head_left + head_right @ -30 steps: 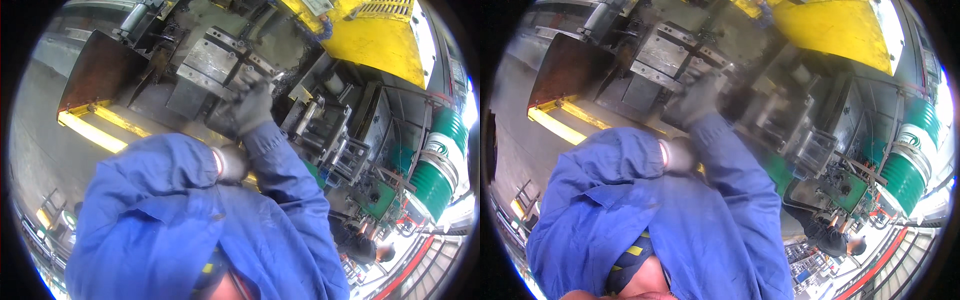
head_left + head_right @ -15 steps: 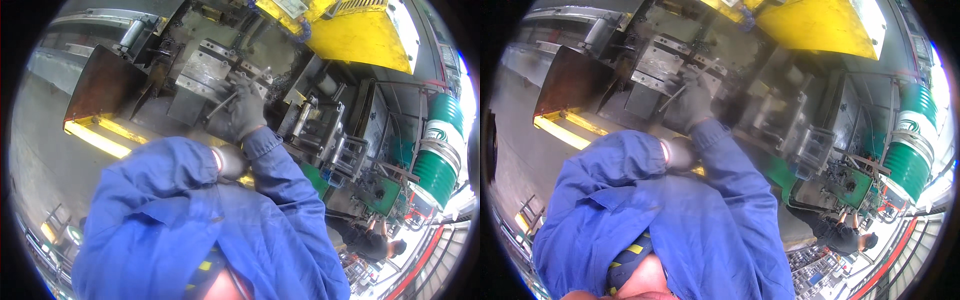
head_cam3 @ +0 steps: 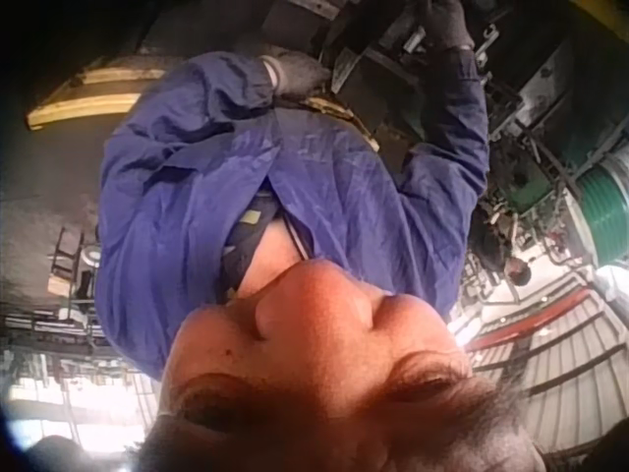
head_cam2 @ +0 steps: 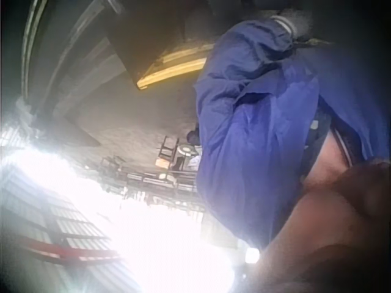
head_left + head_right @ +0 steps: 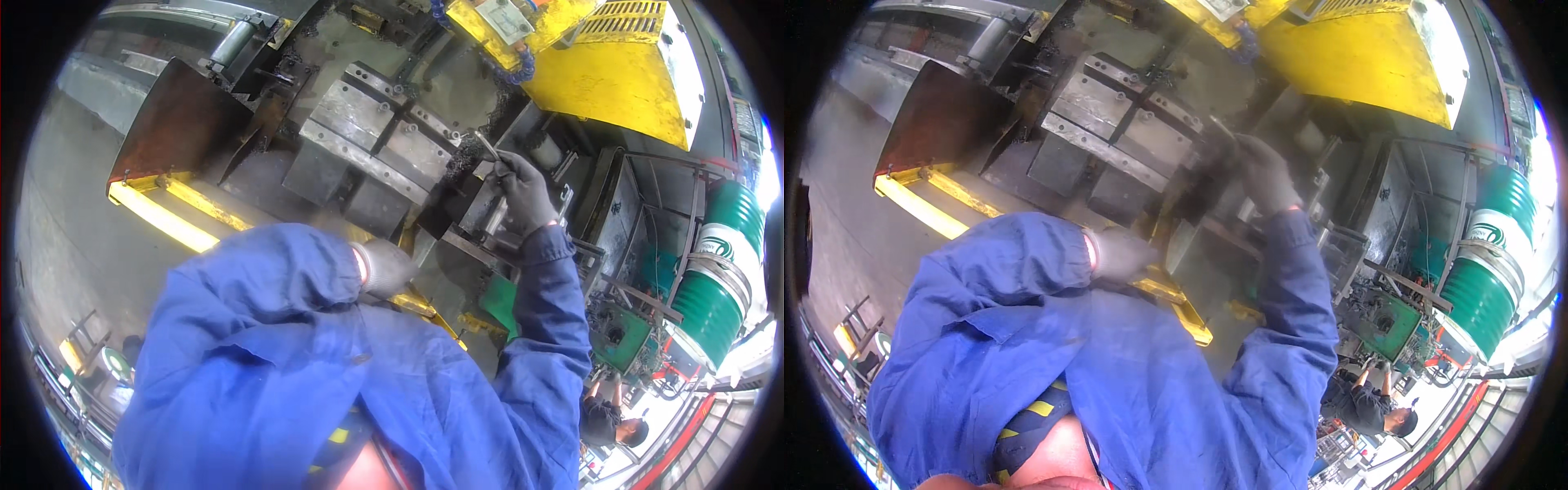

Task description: Adjusting and operating a large industrial metal fabrication machine.

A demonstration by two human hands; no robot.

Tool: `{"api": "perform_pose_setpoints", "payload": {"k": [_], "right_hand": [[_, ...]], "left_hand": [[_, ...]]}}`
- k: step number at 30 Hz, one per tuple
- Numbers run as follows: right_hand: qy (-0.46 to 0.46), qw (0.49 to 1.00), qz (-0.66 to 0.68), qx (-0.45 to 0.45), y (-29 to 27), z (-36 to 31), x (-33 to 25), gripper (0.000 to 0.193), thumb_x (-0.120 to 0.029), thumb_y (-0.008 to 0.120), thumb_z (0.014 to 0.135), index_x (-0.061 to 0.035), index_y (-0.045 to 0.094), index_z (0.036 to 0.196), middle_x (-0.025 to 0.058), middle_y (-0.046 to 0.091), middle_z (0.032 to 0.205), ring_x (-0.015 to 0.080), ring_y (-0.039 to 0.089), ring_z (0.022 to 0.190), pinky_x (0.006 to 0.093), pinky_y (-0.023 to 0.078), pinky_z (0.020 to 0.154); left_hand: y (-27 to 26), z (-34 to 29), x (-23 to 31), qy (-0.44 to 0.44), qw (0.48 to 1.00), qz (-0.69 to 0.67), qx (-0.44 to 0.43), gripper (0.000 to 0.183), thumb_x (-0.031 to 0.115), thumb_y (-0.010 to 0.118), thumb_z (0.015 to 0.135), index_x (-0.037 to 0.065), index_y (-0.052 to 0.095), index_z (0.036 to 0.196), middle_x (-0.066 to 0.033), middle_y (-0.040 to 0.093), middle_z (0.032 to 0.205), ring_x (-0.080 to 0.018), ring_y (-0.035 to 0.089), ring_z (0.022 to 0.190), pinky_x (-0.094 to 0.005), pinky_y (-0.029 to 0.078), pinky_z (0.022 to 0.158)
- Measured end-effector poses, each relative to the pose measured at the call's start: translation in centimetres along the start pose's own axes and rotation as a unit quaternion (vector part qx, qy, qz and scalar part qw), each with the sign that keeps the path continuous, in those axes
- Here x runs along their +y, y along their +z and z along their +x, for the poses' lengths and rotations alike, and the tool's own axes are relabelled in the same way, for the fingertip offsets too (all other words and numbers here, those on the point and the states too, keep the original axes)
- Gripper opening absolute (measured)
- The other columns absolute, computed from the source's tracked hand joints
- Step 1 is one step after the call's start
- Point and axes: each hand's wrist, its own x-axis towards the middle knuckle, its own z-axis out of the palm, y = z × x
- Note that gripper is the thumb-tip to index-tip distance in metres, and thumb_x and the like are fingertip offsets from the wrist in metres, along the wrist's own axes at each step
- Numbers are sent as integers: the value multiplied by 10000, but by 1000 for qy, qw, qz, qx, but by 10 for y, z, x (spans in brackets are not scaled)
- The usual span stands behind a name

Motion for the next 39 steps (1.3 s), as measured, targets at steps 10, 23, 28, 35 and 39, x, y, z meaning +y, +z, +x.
{"api": "perform_pose_setpoints", "payload": {"k": [10, 23, 28, 35, 39], "right_hand": [[-2, 994, -110, -10, -5, 18, -17, 170, -89, 571, 954, -37, 686, 1069, 23, 661, 840, 91, 555, 662, 213, 451, 592], [-73, 985, -104, -121, -30, 64, 13, 166, -53, 608, 918, -48, 701, 1056, 14, 655, 791, 89, 535, 623, 220, 437, 561], [-99, 978, -143, -118, -21, 56, 17, 174, -41, 606, 911, -54, 704, 1054, 9, 650, 773, 88, 536, 619, 215, 440, 560], [-261, 935, -238, 42, 7, 32, 32, 182, -48, 585, 926, -52, 697, 1070, 16, 637, 751, 94, 540, 603, 215, 436, 542], [-162, 971, -174, 28, 3, 30, 32, 166, -98, 563, 948, -45, 694, 1036, 30, 631, 736, 98, 546, 598, 221, 433, 527]], "left_hand": [[1, 0, -6, 3, 999, -34, 22, 280, 268, 581, 850, 38, 648, 994, -165, 691, 954, -362, 654, 891, -429, 508, 811], [-1, -1, -7, 5, 1000, -17, 17, 255, 269, 569, 868, 57, 611, 1004, -185, 674, 936, -380, 642, 827, -442, 500, 733], [1, 0, -9, 8, 999, -28, 27, 246, 266, 570, 861, 55, 623, 977, -182, 674, 930, -373, 644, 825, -442, 500, 742], [-2, 1, -5, 5, 1000, -25, 15, 232, 251, 569, 853, 59, 633, 967, -173, 679, 929, -368, 642, 835, -438, 501, 746], [-10, 1, -2, -1, 1000, -26, -5, 250, 250, 573, 846, 45, 644, 970, -169, 686, 937, -356, 650, 849, -431, 506, 770]]}}
